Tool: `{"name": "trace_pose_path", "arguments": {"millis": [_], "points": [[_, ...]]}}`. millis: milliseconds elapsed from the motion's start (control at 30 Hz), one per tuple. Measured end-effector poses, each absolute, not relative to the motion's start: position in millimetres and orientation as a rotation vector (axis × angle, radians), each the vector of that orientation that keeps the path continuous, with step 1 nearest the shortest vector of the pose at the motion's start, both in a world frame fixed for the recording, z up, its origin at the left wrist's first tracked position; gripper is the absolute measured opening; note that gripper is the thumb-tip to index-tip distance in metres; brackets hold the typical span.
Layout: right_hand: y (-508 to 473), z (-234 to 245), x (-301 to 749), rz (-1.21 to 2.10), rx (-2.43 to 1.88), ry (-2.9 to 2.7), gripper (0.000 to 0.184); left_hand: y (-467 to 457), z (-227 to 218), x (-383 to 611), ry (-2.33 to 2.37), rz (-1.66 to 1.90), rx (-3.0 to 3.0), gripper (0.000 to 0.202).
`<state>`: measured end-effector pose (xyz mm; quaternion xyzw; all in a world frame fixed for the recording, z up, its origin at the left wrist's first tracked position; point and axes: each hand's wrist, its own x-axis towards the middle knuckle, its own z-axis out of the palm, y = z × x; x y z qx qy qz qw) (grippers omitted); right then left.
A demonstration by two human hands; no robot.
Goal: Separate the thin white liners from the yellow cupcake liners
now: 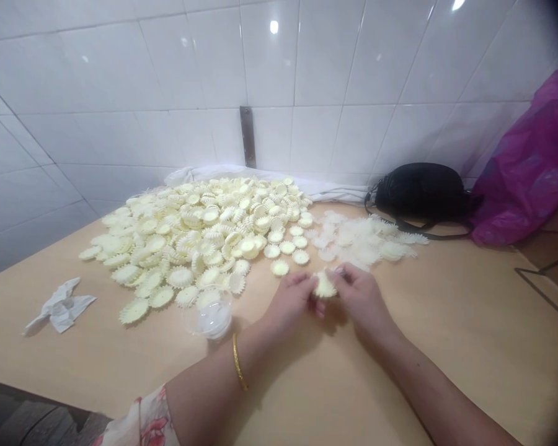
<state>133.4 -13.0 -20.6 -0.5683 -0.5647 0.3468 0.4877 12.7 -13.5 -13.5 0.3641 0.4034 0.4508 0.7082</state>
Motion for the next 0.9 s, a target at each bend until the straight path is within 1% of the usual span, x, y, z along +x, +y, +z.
{"name": "trace_pose_path", "arguments": {"millis": [133,400,600,767,900], "points": [[-11.6,-21.4,132.5,0.976,-1.294,-1.241,0.031,-14.2,-13.0,14.1,0.892,1.034,0.745,0.01],[-11.4,-20.1,130.2,0.875,-1.322,-1.207,0.031,-17.2,-12.7,15.9,0.912,1.053,0.714,0.01],[-12.5,-17.7,127.6,0.777,-1.372,-1.249,0.032,-9.2,-20.3,9.3,0.927,1.017,0.883,0.016],[-6.7,-22.2,133.2,0.673,-1.394,-1.29,0.031,-6.4,-16.6,4.0,0.931,0.99,0.827,0.018],[2.3,-25.6,148.6,0.751,-1.455,-1.115,0.03,-6.5,-15.1,0.2,0.926,0.951,0.818,0.019]]}}
